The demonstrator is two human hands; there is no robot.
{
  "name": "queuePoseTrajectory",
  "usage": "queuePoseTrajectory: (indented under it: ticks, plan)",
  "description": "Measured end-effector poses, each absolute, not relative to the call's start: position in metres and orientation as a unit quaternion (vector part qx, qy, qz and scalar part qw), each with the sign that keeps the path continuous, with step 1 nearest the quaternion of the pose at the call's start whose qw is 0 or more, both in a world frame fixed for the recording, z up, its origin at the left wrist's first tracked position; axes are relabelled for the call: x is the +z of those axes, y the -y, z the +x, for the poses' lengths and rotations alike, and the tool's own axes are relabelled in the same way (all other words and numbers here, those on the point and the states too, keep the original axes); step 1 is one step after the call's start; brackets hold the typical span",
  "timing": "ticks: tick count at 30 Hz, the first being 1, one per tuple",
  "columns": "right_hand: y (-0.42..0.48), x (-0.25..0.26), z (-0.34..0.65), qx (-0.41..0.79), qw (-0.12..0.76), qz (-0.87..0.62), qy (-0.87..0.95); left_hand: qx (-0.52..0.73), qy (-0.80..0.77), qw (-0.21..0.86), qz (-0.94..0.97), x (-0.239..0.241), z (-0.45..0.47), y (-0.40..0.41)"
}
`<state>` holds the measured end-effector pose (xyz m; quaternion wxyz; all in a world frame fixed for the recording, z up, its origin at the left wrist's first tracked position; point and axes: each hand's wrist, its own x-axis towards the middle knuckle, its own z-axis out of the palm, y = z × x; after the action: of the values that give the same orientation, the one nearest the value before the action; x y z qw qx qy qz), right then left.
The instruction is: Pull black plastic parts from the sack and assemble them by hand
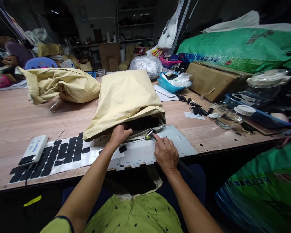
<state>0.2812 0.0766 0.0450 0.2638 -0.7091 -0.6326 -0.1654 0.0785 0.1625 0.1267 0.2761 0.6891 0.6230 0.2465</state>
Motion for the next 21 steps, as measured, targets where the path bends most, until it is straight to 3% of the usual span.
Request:
queuePoseTrajectory:
  ticks: [5,9,17,21]
  plan:
    - [-0.077,0.046,0.28,-0.154,0.272,-0.714,0.627,0.222,-0.504,0.269,0.79,0.109,0.046,-0.105]
    - [-0.077,0.048,0.283,-0.133,0.279,-0.714,0.628,0.239,-0.494,0.239,0.801,0.082,0.031,-0.088]
    - [-0.048,0.067,0.263,0.084,0.468,-0.63,0.614,0.276,-0.483,0.255,0.791,0.071,0.028,-0.092]
    - [-0.027,0.068,0.24,0.172,0.483,-0.596,0.618,0.283,-0.483,0.253,0.789,0.072,0.029,-0.091]
